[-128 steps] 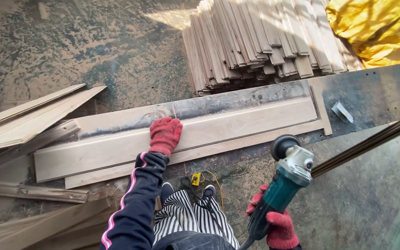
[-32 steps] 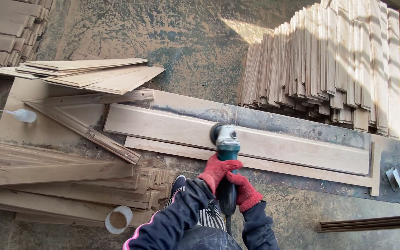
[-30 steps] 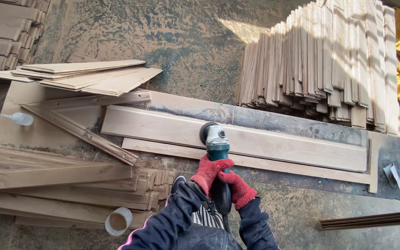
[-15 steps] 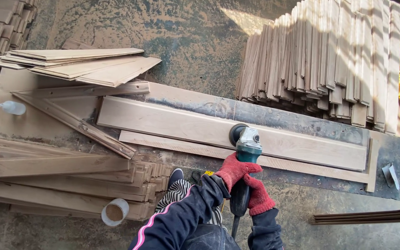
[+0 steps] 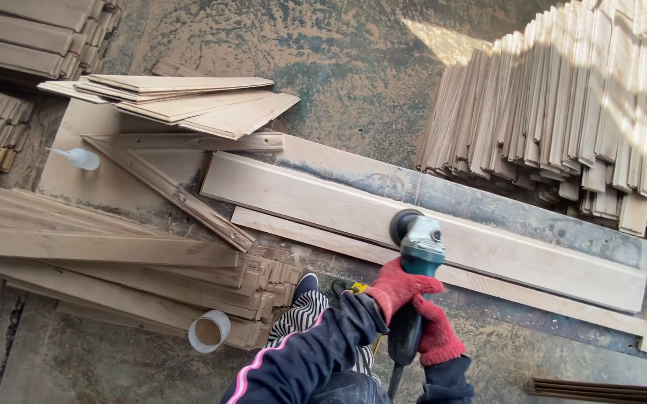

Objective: Sanding the edges of wooden planks using an angle grinder.

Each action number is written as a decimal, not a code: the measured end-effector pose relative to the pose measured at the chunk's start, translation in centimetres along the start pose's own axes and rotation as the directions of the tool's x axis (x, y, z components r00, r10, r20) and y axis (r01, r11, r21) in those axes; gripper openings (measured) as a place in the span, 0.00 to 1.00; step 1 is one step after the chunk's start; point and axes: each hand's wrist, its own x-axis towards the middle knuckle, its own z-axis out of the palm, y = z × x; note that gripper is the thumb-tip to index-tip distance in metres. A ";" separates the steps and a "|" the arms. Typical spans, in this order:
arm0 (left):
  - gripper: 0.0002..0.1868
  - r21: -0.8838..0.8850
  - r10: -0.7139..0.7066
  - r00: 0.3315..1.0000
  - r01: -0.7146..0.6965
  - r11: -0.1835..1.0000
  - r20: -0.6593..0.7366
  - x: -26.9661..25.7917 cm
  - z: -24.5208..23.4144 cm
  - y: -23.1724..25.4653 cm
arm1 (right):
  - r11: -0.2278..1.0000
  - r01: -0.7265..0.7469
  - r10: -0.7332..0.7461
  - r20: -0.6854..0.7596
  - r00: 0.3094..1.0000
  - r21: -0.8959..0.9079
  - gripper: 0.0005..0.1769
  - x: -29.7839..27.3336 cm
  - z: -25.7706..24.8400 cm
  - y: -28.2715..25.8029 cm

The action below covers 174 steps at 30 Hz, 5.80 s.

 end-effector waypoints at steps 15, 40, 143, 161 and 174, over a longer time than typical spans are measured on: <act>0.28 -0.350 -0.012 0.928 -0.128 0.928 -0.372 0.1 -16.0 2.3 | 0.935 -0.092 0.087 -0.030 0.996 -0.344 0.28 2.5 27.9 2.5; 0.35 -0.060 -0.062 0.976 0.051 0.997 -0.208 3.7 -7.7 -1.0 | 0.995 0.012 -0.023 -0.114 0.993 -0.098 0.18 2.8 12.6 1.2; 0.28 -0.234 0.014 0.923 -0.113 0.966 -0.385 -1.5 -18.4 3.9 | 0.940 -0.035 0.052 0.042 0.998 -0.338 0.22 -2.1 32.4 2.5; 0.34 0.674 0.268 0.690 -0.720 0.167 0.672 4.1 10.8 -0.4 | 0.500 0.824 -0.842 -0.073 0.535 0.268 0.32 -23.2 0.5 1.0; 0.69 0.639 0.240 0.665 -0.456 -0.620 0.707 15.6 4.5 5.9 | 0.065 0.997 -0.689 -0.724 0.020 -0.034 0.36 -34.0 -3.6 18.9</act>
